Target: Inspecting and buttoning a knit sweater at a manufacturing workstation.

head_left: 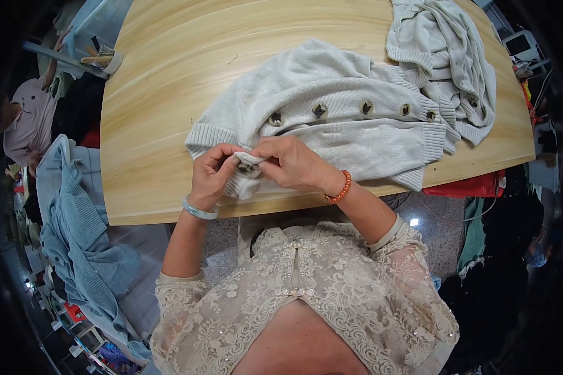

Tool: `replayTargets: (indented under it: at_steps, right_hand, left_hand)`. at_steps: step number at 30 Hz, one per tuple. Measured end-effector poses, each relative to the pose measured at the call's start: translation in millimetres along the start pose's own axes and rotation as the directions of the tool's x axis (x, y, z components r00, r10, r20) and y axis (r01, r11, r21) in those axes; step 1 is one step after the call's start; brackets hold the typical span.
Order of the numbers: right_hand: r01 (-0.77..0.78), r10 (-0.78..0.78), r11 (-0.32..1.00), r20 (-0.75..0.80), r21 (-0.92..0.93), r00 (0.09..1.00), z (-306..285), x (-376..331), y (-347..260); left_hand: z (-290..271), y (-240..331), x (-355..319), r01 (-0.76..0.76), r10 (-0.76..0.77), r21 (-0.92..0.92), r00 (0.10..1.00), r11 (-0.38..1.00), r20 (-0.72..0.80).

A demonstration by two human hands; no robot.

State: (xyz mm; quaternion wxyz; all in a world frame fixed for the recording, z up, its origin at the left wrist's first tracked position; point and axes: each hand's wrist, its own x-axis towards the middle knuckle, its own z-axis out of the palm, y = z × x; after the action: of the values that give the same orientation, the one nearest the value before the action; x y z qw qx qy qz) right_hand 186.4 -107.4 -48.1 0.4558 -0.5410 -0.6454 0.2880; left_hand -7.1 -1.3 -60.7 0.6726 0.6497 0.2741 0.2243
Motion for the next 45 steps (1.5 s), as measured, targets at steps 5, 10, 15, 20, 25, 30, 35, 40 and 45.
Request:
replayTargets:
  at_steps: [5, 10, 15, 20, 25, 30, 35, 40, 45]
  right_hand:
    - [-0.236, 0.217, 0.962, 0.141, 0.134, 0.966, -12.4, -5.3, -11.6]
    - [-0.115, 0.091, 0.880, -0.073, -0.461, 0.993, -13.2, -26.7, -6.5]
    - [-0.084, 0.050, 0.855, -0.081, -0.512, 0.996, -6.2, -32.0, -7.3]
    - [-0.117, 0.069, 0.849, -0.111, -0.516, 0.991, -6.6, -37.5, -7.3]
    - [-0.117, 0.023, 0.865, -0.193, -0.488, 0.981, -6.5, -41.5, -2.7]
    - [-0.108, -0.013, 0.888, -0.259, -0.448, 0.966, -6.8, -35.0, -0.8]
    - [-0.135, -0.028, 0.887, -0.343, -0.441, 0.939, -9.9, -31.8, -6.0]
    - [-0.171, 0.037, 0.839, -0.260, -0.516, 0.965, -8.8, -36.6, 7.2]
    - [-0.139, 0.073, 0.945, -0.222, -0.296, 0.972, -13.6, -36.3, 17.5]
  left_hand:
    - [-20.3, 8.9, -7.4, 0.071, -0.070, -0.052, 0.997, 0.996, 0.025]
    - [-22.1, 20.5, -5.1, -0.055, 0.191, 0.670, 0.973, 0.740, -0.131]
    - [46.7, 49.7, 27.7, -0.302, 0.377, 0.689, 0.925, 0.659, 0.045]
    - [60.2, 26.9, 66.7, -0.232, 0.185, 0.733, 0.972, 0.640, 0.147]
    - [53.5, 24.9, 66.6, -0.005, -0.057, 0.405, 0.988, 0.915, 0.141]
    - [45.5, 28.2, 65.1, 0.241, -0.245, 0.049, 0.962, 0.969, 0.118]
    - [39.1, 34.6, 67.5, 0.275, -0.286, 0.097, 0.948, 0.957, 0.136]
    - [40.8, 35.0, 55.5, 0.114, -0.162, 0.186, 0.951, 0.976, 0.265]
    - [33.0, 18.5, 43.5, -0.053, -0.033, 0.324, 0.967, 0.944, 0.254]
